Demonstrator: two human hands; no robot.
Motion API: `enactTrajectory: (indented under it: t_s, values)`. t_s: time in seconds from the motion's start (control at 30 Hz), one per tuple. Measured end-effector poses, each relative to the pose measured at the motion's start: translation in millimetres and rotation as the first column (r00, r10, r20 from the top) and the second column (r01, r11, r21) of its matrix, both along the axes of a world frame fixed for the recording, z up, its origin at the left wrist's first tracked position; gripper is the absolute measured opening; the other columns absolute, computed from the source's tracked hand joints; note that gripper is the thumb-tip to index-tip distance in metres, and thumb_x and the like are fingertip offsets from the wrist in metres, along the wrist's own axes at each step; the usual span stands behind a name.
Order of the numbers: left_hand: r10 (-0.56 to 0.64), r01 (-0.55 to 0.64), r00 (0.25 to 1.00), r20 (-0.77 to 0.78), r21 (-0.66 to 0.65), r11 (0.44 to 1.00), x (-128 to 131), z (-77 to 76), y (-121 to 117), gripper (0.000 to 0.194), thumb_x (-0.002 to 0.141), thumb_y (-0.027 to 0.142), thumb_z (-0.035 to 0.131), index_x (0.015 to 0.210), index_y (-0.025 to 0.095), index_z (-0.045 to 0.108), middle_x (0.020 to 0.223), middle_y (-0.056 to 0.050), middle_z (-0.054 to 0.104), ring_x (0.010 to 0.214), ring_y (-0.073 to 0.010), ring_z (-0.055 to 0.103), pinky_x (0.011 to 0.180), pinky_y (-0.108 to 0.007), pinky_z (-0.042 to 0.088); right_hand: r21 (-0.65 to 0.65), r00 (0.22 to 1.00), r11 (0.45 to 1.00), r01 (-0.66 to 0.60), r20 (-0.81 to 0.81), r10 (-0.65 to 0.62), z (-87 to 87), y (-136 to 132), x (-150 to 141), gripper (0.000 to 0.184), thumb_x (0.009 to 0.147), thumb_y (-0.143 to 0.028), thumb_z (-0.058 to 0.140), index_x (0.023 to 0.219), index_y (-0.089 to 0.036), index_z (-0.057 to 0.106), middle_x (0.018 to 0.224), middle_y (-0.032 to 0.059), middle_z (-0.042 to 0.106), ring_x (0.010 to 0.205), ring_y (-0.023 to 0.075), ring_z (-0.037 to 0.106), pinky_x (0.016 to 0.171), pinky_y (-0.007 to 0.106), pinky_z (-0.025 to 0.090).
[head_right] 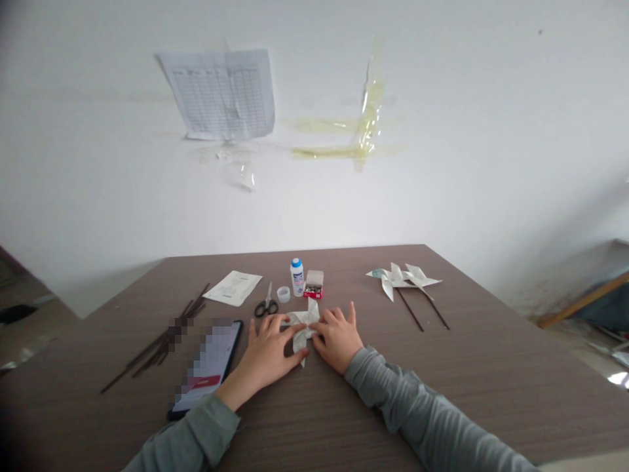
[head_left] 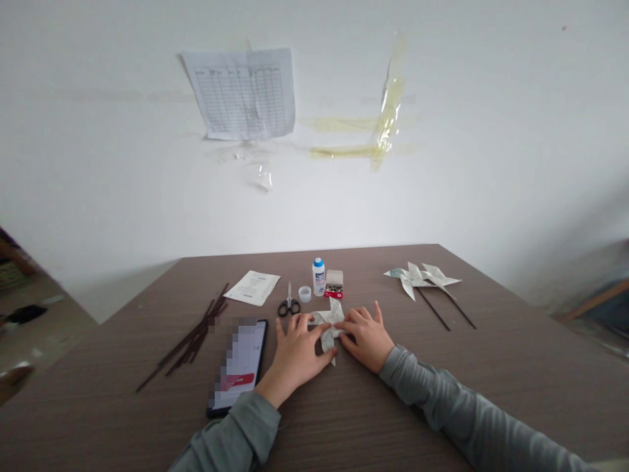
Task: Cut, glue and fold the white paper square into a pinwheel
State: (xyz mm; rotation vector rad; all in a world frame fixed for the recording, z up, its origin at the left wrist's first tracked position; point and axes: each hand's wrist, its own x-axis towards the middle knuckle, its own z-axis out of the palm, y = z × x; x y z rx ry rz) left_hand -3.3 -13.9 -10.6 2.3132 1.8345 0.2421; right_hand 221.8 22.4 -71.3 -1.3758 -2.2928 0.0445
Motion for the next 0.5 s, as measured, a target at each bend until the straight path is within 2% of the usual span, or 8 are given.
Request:
enactTrajectory:
  t_s: [0.17,0.3,0.5]
  values:
    - [0.001,-0.001,1.000,0.008,-0.012,1.000,0.6,2.4,0.6,0.059,0.113,0.043,0.093,0.172,0.041,0.089,0.182,-0.020,0.075,0.181,-0.0558,0.059,0.153,-0.101,0.028,-0.008,1.000,1.000,0.008,0.016,-0.008,2.1,-1.9,-1.0,0.039,0.116,-0.019,0.079,0.141,-0.039,0.101,0.131,0.0118,0.095,0.137,0.0423,0.084,0.149,0.100,0.037]
    - [0.001,-0.001,1.000,0.011,0.001,1.000,0.6,2.2,1.0,0.059,0.111,0.043,0.095,0.170,0.042,0.090,0.181,-0.018,0.076,0.180,-0.0559,0.060,0.153,-0.101,0.030,-0.016,1.000,1.000,0.008,0.006,-0.008,3.7,-2.1,-0.5,0.039,0.116,-0.019,0.080,0.141,-0.040,0.102,0.130,0.0121,0.095,0.137,0.0433,0.086,0.150,0.099,0.039]
    - [0.013,-0.013,1.000,0.004,-0.028,1.000,1.9,4.3,1.1,0.064,0.111,0.045,0.092,0.175,0.041,0.087,0.183,-0.018,0.075,0.181,-0.0538,0.059,0.155,-0.098,0.027,-0.061,1.000,0.998,0.006,0.008,-0.006,6.7,-1.3,-0.8,0.038,0.116,-0.021,0.081,0.143,-0.037,0.102,0.133,0.0132,0.095,0.137,0.0439,0.085,0.148,0.105,0.035]
